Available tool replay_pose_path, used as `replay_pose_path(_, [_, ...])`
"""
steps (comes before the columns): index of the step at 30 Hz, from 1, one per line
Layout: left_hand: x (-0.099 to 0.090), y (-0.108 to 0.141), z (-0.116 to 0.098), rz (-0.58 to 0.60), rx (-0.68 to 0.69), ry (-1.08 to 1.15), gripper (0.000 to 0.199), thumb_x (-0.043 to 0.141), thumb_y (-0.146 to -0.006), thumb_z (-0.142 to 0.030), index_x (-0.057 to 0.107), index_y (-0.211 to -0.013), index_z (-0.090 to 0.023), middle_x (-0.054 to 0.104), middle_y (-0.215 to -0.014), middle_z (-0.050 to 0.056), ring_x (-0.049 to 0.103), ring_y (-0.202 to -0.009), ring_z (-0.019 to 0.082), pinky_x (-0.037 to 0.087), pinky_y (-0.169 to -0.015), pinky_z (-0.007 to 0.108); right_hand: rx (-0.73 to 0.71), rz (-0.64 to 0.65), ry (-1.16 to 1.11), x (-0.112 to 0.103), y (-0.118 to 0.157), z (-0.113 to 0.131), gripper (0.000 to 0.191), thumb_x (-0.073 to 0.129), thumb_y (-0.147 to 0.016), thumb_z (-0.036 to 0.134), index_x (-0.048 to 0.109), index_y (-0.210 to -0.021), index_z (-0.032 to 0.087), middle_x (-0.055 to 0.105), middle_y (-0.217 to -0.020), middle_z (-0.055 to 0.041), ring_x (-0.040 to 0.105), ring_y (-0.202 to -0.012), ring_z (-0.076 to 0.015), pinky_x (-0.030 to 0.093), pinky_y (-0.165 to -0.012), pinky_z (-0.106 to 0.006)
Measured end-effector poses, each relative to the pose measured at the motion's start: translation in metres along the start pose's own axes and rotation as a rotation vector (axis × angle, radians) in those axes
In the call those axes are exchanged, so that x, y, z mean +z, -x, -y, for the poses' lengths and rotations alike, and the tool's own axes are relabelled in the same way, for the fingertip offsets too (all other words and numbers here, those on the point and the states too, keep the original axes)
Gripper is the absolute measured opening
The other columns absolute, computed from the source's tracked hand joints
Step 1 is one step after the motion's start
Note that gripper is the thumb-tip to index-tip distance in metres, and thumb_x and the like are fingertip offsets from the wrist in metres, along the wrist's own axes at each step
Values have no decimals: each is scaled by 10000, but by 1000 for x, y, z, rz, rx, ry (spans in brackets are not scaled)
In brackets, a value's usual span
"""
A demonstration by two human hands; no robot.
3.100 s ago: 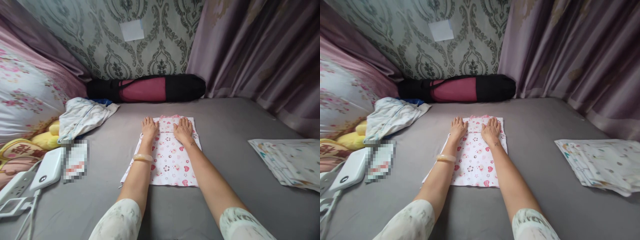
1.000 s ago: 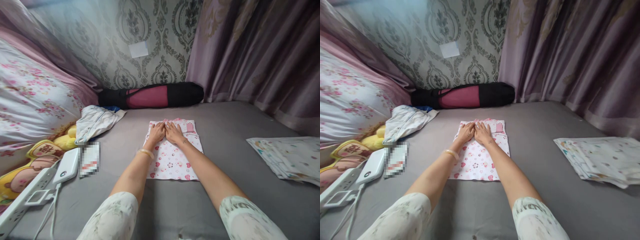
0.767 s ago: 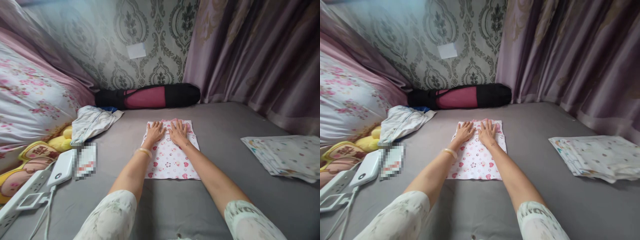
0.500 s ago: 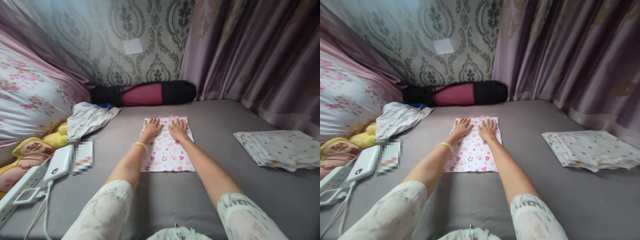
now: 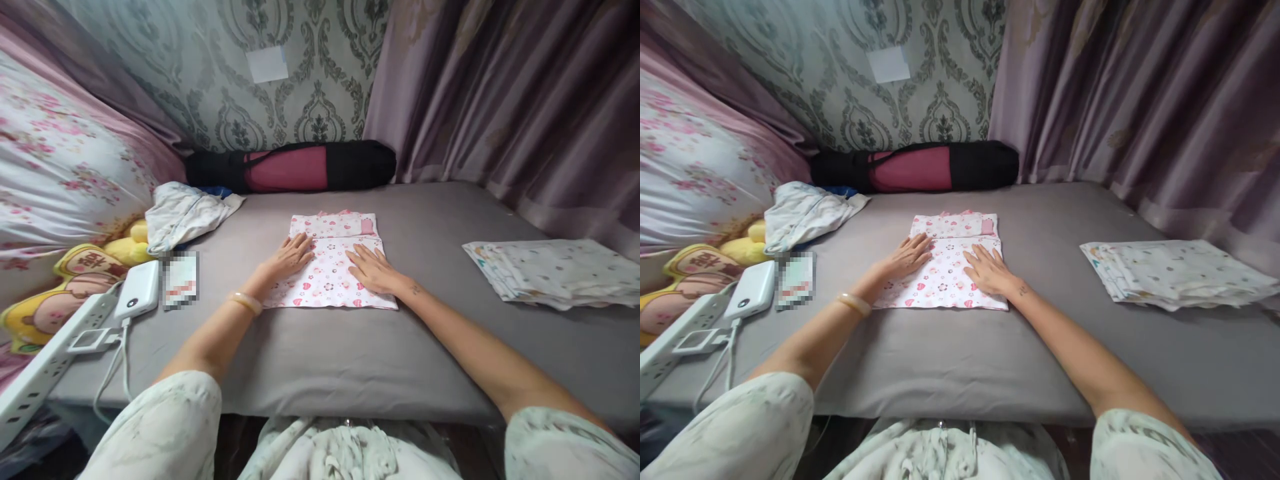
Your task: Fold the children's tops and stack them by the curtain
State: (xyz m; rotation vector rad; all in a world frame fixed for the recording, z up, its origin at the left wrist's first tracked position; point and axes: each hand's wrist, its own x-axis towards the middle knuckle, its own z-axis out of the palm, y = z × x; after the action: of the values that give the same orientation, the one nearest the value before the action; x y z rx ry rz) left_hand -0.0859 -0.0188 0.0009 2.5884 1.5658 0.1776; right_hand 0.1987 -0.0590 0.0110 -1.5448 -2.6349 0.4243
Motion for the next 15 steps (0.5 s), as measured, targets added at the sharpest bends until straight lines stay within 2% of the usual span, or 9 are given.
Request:
replay_pose_path(4, [-22, 41, -18, 35, 162, 124, 470, 348, -983, -453, 487, -1375, -233, 435, -1465, 111, 422, -1334, 229, 324, -1125, 399, -146, 50, -88, -8, 39, 4, 537, 357, -983, 462, 429, -1469, 244, 268, -1592, -83, 200, -1470, -254, 129, -1193, -468])
replay_pose_path(7, [-35, 70, -32, 80, 275, 268, 415, 454, -950, -492, 598, -1256, -252, 548, -1309, 94, 538, -1172, 206, 435, -1006, 336, -256, 10, -157, -15, 63, 5, 448, 465, -950, 476, 597, -1324, 268, 454, -1484, -80, 370, -1387, -259, 275, -1148, -437])
replay_pose_path(11, [-37, 95, -42, 69, 283, 304, 396, 575, -883, -532, 668, -1126, -234, 616, -1083, 77, 584, -1001, 187, 478, -875, 301, -364, -61, -190, -21, 79, 4, 310, 529, -944, 403, 696, -1142, 231, 626, -1198, -98, 576, -1123, -214, 450, -979, -348])
replay_pose_path(15, [-33, 104, -47, 69, 271, 213, 312, 503, -944, -458, 684, -1023, -217, 631, -972, 62, 593, -907, 173, 470, -787, 279, -407, -112, -76, -21, 85, 5, 252, 471, -979, 306, 706, -1012, 220, 660, -1036, -89, 618, -945, -200, 487, -850, -325])
